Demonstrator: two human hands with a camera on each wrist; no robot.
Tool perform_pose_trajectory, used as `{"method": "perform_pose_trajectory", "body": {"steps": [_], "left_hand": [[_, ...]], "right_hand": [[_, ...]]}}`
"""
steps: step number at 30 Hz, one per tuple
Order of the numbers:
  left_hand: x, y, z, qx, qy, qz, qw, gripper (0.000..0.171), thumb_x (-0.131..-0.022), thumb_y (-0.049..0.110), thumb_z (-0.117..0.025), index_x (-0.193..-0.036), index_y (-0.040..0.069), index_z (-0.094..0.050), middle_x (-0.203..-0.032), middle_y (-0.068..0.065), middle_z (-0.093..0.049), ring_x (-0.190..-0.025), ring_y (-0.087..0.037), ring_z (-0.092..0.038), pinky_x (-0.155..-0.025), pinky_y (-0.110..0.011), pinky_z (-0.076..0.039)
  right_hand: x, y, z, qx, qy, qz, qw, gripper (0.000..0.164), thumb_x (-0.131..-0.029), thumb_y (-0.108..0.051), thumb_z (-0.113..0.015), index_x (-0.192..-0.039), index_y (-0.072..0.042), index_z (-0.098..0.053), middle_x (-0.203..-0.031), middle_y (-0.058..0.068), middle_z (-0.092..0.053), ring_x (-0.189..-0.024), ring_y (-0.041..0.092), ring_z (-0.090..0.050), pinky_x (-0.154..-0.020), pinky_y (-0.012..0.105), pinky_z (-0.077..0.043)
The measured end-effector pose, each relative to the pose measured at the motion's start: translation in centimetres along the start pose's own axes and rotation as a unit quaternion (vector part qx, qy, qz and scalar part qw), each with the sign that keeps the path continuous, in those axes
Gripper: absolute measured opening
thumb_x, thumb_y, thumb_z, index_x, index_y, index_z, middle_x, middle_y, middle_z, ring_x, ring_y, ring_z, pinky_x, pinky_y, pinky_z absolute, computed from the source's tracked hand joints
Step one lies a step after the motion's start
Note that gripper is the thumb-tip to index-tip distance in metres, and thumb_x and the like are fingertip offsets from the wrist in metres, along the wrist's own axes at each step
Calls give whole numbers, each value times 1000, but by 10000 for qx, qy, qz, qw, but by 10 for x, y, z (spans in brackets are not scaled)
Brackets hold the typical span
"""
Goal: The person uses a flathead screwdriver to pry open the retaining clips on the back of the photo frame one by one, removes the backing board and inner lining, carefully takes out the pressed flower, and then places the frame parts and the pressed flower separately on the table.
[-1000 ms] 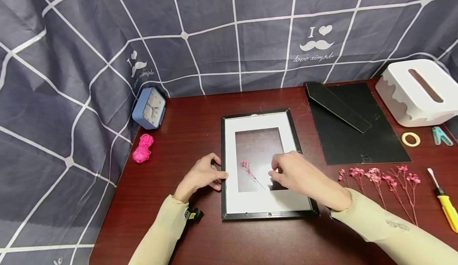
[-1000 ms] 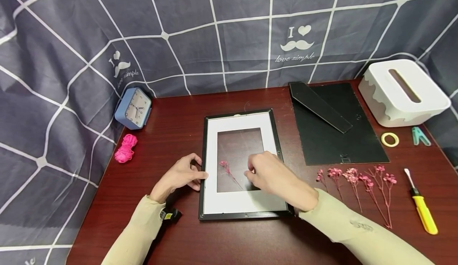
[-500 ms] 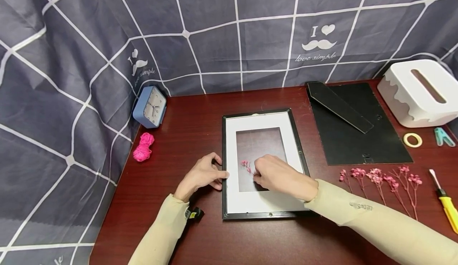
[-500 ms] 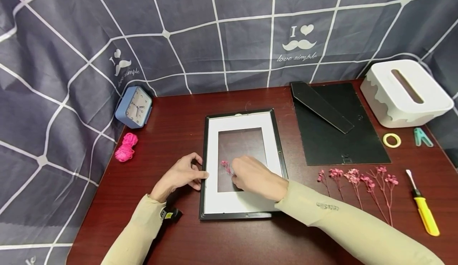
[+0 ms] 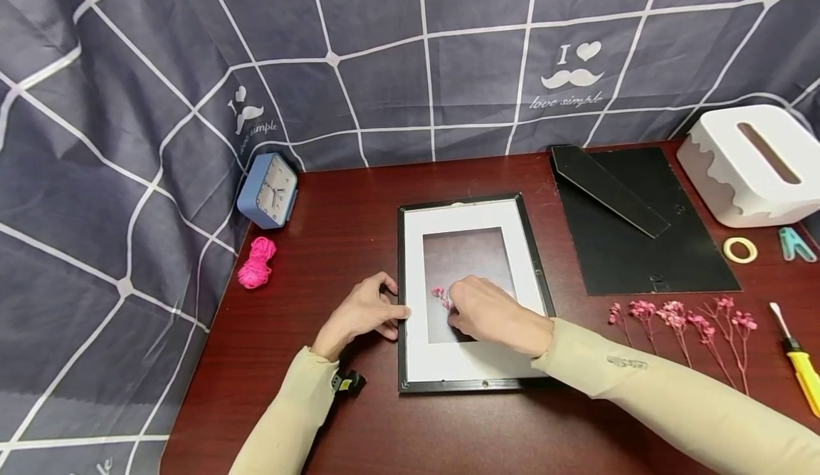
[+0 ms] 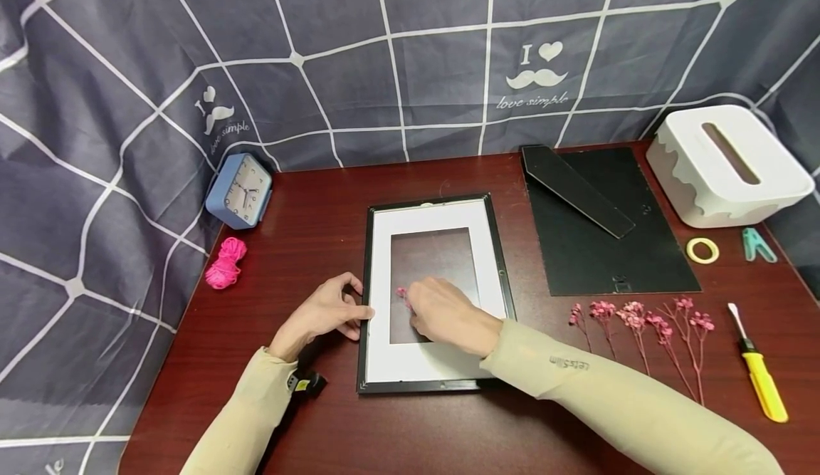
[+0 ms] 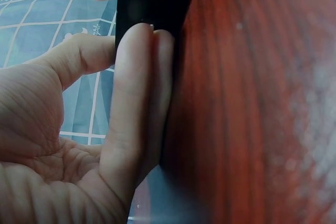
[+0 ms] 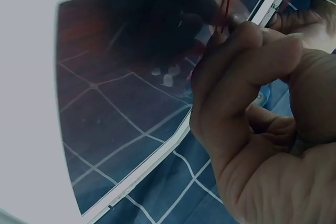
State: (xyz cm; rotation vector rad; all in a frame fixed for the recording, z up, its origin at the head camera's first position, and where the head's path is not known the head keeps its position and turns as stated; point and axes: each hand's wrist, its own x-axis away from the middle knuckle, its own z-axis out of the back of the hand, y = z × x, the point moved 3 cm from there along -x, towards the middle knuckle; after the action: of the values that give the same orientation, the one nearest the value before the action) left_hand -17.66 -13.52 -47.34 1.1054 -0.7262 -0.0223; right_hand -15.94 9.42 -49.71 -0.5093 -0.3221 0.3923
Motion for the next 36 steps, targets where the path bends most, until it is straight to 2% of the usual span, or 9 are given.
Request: {"method": "perform_pose_trajectory", "body": {"steps": [8, 11, 16, 18, 23, 26, 31, 36], "left_hand": [[0, 0, 0, 13, 12, -2, 10000, 46, -90, 3, -80, -126, -4, -52, -79, -7, -69, -61, -16, -71, -59, -33, -70], [0, 0, 0, 15, 27, 2, 10000, 46, -90, 3, -80, -125, -4, -52, -78, -7, -69, -61, -16, -70, -59, -33, -70], [1, 0, 0, -6, 39, -7, 10000, 46, -90, 3, -80, -127, -4, -52, -79, -7, -69, -61, -15, -71, -59, -32, -69], [1, 0, -1, -9, 38, -22, 10000, 47, -90, 3, -80, -127, -5, -52, -79, -8, -69, -62, -15, -71, -59, -32, -69], [1, 1, -1, 13, 35, -48, 10000, 46, -90, 3, -79, -127, -5, -52, -80, -8, -69, -61, -15, -70, -58, -32, -69], [1, 1, -1, 4, 31, -29, 10000, 46, -90, 3, -79, -127, -5, -52, -79, -8, -69, -61, -15, -70, -58, -32, -69], [1, 1, -1, 3, 32, -22, 10000, 46, -90, 3, -79, -127, -5, -52, -79, -8, -68, -61, -15, -70, -58, -32, -69], [1, 1, -1, 6, 26, -37, 10000, 46, -90, 3, -79, -127, -5, -52, -80, -8, -69, -61, -15, -70, -58, -33, -69]], "right_hand": [[-6, 1, -11, 444, 197, -67, 9988, 40, -88, -10, -78, -60, -23, -52, -60, -10, -49, -55, 7, -42, -42, 24, -37], [-5, -2, -9, 441, 231, -64, 9987, 38, -89, -8, -77, -61, -21, -54, -61, -7, -52, -55, 9, -43, -43, 25, -38], [6, -22, 8, 346, 298, 31, 9990, 37, -88, 2, -71, -61, -16, -53, -62, 0, -55, -58, 15, -45, -45, 30, -43], [6, -23, 7, 360, 356, 41, 9987, 36, -86, 3, -70, -61, -16, -52, -62, 0, -56, -58, 16, -45, -46, 31, -44], [-5, -3, -14, 437, 415, 25, 9982, 35, -83, 0, -68, -60, -19, -50, -61, -2, -52, -56, 13, -43, -43, 28, -40], [-8, 1, -18, 493, 352, 1, 9982, 37, -84, -2, -69, -59, -21, -50, -60, -6, -49, -55, 10, -41, -41, 25, -38], [-8, 3, -16, 483, 230, 35, 9986, 41, -86, -3, -71, -60, -27, -51, -60, -12, -45, -56, 3, -40, -41, 21, -36], [-6, 5, -12, 263, 201, 63, 9994, 43, -88, -3, -68, -60, -28, -48, -61, -11, -45, -55, 3, -40, -42, 20, -37]]}}
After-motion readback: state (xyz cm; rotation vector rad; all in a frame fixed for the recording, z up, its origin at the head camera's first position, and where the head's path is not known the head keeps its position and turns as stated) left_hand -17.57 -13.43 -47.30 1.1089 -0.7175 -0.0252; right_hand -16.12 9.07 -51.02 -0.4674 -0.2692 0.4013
